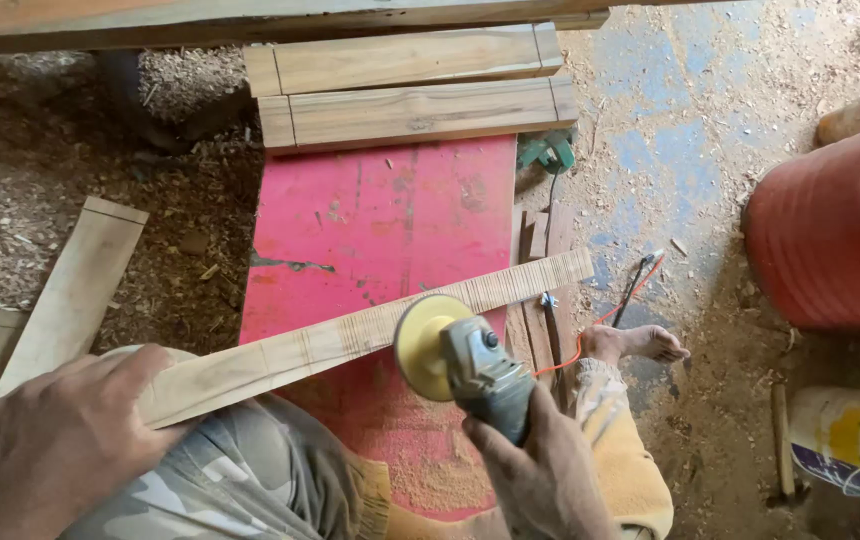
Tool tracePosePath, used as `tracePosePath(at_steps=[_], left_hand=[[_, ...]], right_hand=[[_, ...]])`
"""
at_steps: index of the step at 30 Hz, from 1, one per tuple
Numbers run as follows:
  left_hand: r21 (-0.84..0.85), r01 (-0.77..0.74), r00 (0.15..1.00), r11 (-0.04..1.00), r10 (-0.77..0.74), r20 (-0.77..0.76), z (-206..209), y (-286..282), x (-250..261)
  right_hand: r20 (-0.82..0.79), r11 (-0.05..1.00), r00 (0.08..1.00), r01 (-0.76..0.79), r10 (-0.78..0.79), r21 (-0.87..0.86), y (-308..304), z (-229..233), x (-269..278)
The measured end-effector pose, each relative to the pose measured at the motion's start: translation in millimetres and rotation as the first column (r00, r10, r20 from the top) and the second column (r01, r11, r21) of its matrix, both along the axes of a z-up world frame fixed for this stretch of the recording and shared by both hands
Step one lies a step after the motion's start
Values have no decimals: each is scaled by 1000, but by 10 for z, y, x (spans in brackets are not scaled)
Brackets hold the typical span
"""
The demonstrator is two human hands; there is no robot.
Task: Using a handheld power sander or grinder to smooth a curved piece of wood in a workshop.
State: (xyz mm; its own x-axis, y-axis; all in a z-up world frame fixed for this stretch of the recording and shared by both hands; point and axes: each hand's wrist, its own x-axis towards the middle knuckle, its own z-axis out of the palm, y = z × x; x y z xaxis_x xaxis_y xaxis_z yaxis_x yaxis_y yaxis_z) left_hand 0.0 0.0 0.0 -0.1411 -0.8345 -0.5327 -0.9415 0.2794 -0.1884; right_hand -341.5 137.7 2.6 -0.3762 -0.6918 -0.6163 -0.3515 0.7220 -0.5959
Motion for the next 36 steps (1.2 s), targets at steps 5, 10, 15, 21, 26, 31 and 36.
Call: tracePosePath(at_steps=[5,10,15,21,26,31,36], left_hand=[[-39,4,999,999,-6,-54,-74,6,13],[-59,-6,999,998,3,-52,-58,7,-1],[30,-64,995,997,66,-70,-48,-4,134],[-331,56,874,942,-207,-440,-1165,174,1622],[-104,196,965,975,-211,-157,-68,-41,334],[164,88,986,982,-109,127,-184,91,101],[-54,109,979,993,-116,-169,-538,116,366]], right_hand=[[-94,991,996,-12,-1,-133,180,-449,-411],[-268,992,963,61,-29,113,126,-534,-869],[-369,941,899,307,-236,145,162,-732,-1364],[-308,949,907,314,-286,42,499,-384,-978],[212,929,949,284,-235,-238,639,-542,-106],[-16,999,999,-33,33,31,138,119,346],[-48,1000,999,7,-6,8,85,-32,131]])
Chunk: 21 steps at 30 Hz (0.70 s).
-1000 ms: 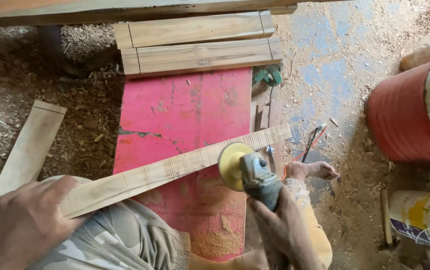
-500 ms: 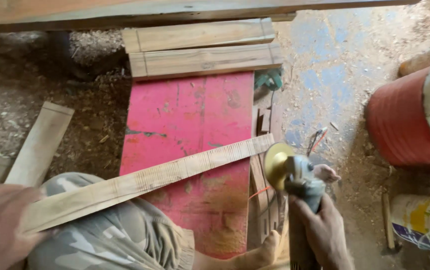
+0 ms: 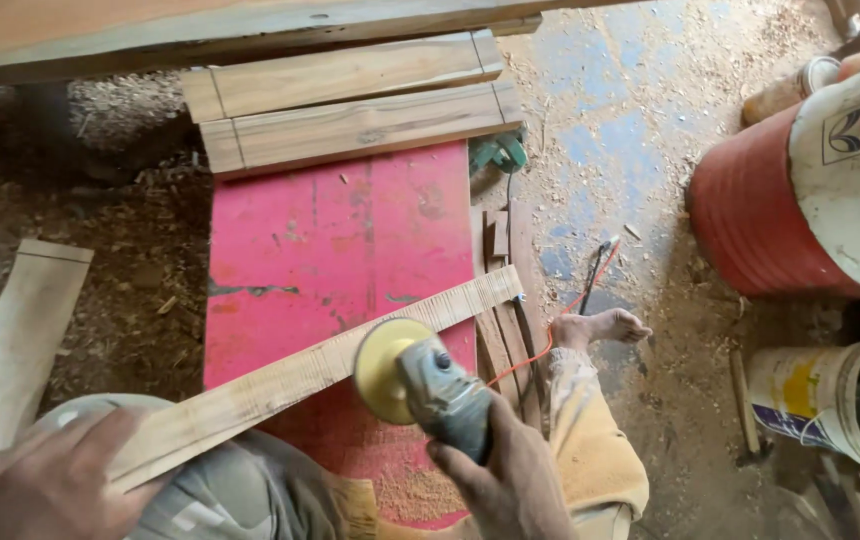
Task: Using a handheld power sander or grinder to smooth a curved piece of wood in a workshop.
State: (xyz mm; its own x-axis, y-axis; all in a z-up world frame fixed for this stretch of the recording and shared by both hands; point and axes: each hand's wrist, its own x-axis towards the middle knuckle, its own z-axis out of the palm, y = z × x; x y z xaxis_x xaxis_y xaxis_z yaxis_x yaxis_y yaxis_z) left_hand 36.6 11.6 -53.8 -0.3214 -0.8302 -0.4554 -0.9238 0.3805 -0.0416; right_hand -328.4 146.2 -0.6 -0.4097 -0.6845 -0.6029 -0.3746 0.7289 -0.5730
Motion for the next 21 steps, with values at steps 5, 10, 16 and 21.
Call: tracePosePath(at_steps=[5,10,16,21], left_hand=[[-204,105,960,973,-153,-236,-881,59,622],[-369,111,715,923,-332,-615,-1475,39,1077],[-146,95,831,985,-159,-534,-979,-455,406],[-79,65,973,995,-81,-215,-435,-995,-603]], right_hand=[[-163,996,983,84,-83,1,33,-369,-455],[-252,977,954,192,-164,93,101,-645,-994],[-337,849,826,515,-453,120,300,-558,-1317],[-400,869,786,491,-471,-57,622,-419,-1265]])
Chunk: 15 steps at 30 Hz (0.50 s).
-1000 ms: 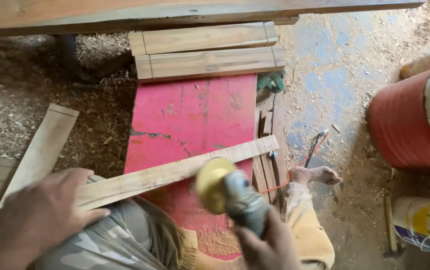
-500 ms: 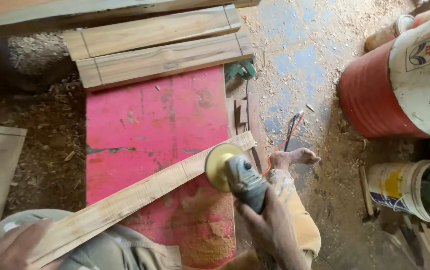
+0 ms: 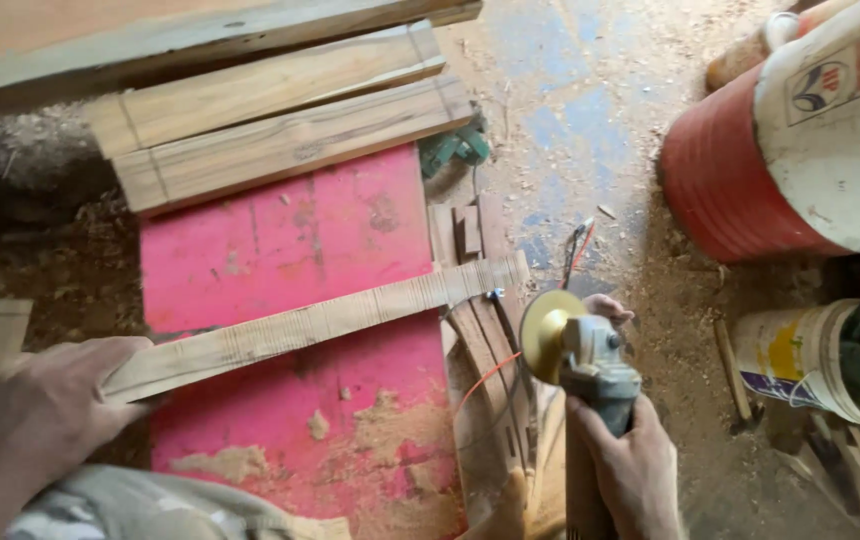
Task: Using a handheld power sander or grinder to smooth a curved piece of wood in a workshop.
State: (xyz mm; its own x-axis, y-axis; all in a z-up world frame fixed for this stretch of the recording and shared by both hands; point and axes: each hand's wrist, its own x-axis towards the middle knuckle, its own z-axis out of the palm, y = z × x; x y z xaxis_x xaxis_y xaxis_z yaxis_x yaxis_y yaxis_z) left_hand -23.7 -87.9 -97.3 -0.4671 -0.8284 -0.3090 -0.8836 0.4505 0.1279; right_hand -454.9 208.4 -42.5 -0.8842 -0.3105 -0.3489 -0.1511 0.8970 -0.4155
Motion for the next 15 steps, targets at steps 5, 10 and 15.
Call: tracePosePath(at_steps=[5,10,15], left_hand=[[-22,57,981,998,-52,186,-599,-149,-12],[171,74,892,982,-142,430,-350,-69,-680],[96,286,929,953,-300,217,-526,-62,-849]], right_hand=[[-25,991,1000,-6,9,134,139,71,-37],[-35,978,998,-47,55,202,-111,302,116],[-83,982,994,-59,74,179,-406,449,270]])
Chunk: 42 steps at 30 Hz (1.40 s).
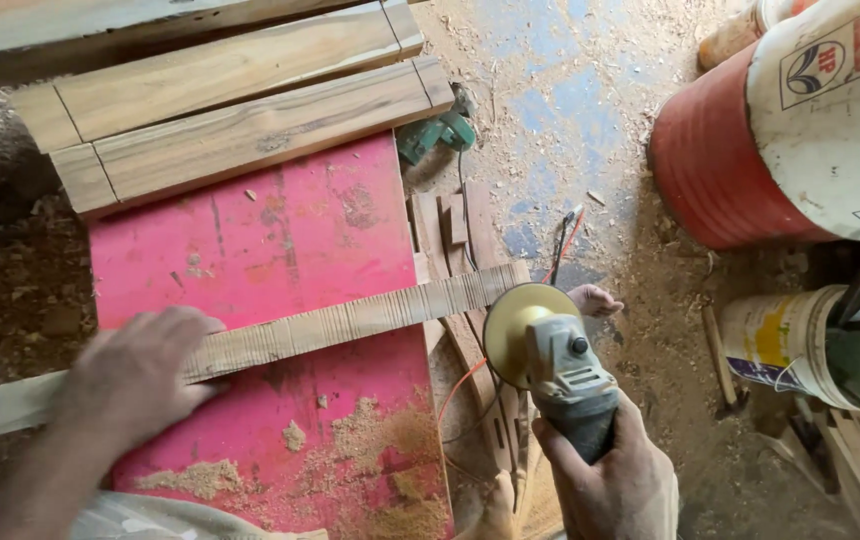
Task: Using a handheld power sander or grinder to smooth a curved piece of wood in a workshop.
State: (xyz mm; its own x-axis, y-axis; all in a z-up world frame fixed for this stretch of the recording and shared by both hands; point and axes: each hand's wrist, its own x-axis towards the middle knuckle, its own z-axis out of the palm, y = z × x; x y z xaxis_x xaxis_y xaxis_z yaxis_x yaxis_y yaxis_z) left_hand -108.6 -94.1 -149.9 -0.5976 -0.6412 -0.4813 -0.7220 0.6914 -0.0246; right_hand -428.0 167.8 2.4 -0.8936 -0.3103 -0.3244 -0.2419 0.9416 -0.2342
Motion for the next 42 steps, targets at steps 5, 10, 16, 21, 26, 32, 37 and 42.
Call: tracePosePath(at_steps=[5,10,16,21,26,32,37,42], left_hand=[[23,-232,967,972,228,115,223,-213,732],[68,-285,920,956,253,300,1146,41,794],[-20,-232,952,973,223,-210,1328,726,996],[42,-313,942,949,315,-118,1410,865,1096],[-71,-249,969,966,248,-17,1150,821,1903],[-228,-237,970,945,242,-4,1178,993,1877],[-228,-296,955,928,288,-67,1266,1016,1784],[-190,-305,939,933,328,107,1349,977,1705]], right_hand=[[-64,999,998,-25,24,-21,176,-131,-7],[13,982,986,-166,168,-91,708,-564,-416],[87,982,979,-177,182,-57,680,-598,-332],[324,929,895,-208,308,-307,512,-668,-18],[330,744,735,-342,592,-573,318,-675,377],[618,934,730,-78,292,-349,-95,-186,1060],[512,903,749,-400,420,-157,-217,-23,1365],[293,768,710,-582,640,-267,-36,-361,1274]])
